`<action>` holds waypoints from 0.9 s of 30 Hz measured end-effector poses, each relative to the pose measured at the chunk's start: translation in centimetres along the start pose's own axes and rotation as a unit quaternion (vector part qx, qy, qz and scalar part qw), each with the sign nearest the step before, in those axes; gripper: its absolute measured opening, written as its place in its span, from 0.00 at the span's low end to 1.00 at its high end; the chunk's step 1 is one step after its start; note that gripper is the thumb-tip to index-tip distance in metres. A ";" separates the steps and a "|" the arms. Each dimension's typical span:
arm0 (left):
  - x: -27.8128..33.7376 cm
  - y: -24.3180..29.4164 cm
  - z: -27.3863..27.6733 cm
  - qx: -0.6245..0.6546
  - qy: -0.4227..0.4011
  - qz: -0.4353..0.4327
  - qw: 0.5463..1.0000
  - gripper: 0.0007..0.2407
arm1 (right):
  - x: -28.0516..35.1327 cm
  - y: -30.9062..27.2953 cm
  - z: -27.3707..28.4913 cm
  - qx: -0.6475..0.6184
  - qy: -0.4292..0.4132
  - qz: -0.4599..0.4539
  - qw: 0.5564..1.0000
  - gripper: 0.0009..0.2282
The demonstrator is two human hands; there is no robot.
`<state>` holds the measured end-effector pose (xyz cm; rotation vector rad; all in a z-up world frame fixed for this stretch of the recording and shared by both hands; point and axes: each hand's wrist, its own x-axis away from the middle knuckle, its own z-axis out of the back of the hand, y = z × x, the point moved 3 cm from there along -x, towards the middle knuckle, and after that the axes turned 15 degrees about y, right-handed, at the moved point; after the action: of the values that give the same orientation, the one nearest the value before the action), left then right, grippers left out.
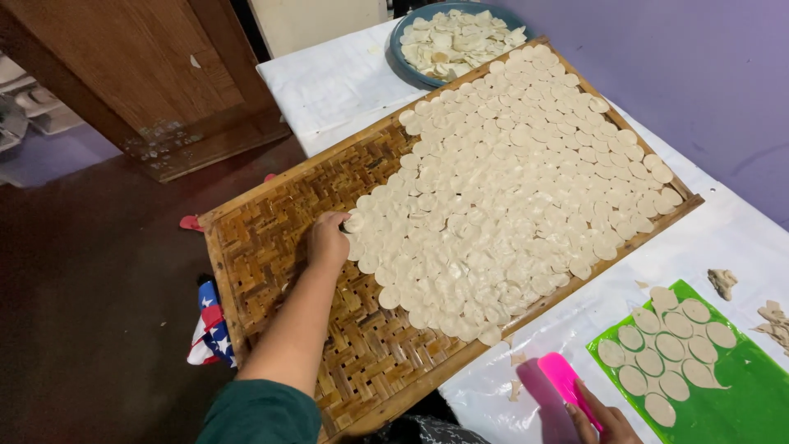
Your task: The person is scraping small circles of dough from a green mat and placing them onto a large wooden tray.
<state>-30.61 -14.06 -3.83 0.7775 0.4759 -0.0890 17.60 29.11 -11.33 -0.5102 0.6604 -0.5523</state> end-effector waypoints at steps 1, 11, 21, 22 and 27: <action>-0.5 -0.1 -0.4 0.001 0.000 0.000 1.000 0.17 | 0.0 0.1 -0.1 0.000 0.001 0.000 1.000 0.22; -3.0 0.3 -1.4 -0.017 0.003 0.101 0.995 0.18 | 0.0 2.0 -0.4 0.056 -0.049 -0.138 0.988 0.24; -2.4 2.4 -0.1 -0.094 -0.040 0.069 0.992 0.22 | -1.4 -1.9 0.6 0.066 -0.055 -0.091 0.992 0.24; -2.5 2.5 -0.2 -0.095 -0.041 0.068 0.992 0.22 | -1.3 -1.6 0.6 0.066 -0.055 -0.093 0.992 0.24; -2.5 2.5 -1.0 -0.192 -0.096 0.052 0.975 0.32 | -1.1 -1.9 0.9 0.046 -0.058 -0.099 0.992 0.24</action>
<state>-32.58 -11.83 -1.65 0.4077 0.2557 0.0253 16.92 28.62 -9.15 -0.5206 0.4745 -0.7305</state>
